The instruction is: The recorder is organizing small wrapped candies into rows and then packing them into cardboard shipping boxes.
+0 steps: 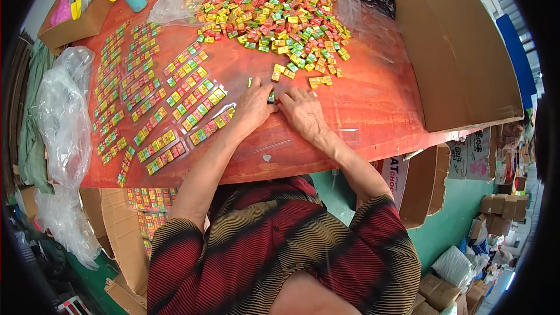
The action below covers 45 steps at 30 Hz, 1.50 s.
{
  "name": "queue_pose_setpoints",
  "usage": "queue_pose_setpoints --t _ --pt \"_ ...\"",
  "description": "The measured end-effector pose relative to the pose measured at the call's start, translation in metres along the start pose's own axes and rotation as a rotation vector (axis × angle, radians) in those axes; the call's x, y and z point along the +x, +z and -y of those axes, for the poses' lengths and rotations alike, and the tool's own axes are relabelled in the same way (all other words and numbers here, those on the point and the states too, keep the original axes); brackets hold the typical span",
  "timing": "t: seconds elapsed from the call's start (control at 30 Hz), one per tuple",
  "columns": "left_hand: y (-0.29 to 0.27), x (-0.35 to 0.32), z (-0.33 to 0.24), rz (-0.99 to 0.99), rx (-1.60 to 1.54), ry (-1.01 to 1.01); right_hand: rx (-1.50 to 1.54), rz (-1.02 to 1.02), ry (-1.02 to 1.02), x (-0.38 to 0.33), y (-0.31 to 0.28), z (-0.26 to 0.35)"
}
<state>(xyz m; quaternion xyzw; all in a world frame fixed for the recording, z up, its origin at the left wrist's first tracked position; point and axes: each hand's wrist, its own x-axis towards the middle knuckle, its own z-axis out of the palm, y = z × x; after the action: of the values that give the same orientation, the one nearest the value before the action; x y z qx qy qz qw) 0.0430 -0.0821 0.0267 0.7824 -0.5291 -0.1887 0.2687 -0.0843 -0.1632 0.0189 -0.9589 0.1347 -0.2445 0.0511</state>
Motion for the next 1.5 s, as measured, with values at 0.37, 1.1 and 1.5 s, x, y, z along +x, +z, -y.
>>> queue_pose_setpoints --t 0.37,1.1,1.5 --pt "0.009 -0.003 -0.002 -0.032 -0.025 0.121 0.16 0.161 0.302 -0.023 -0.024 -0.048" --pt "0.012 -0.004 0.003 -0.062 -0.013 0.151 -0.027 0.107 0.173 -0.003 0.0 -0.006" --pt "0.012 -0.01 0.001 -0.11 0.026 0.127 0.129 0.058 0.274 0.0 0.001 -0.009"
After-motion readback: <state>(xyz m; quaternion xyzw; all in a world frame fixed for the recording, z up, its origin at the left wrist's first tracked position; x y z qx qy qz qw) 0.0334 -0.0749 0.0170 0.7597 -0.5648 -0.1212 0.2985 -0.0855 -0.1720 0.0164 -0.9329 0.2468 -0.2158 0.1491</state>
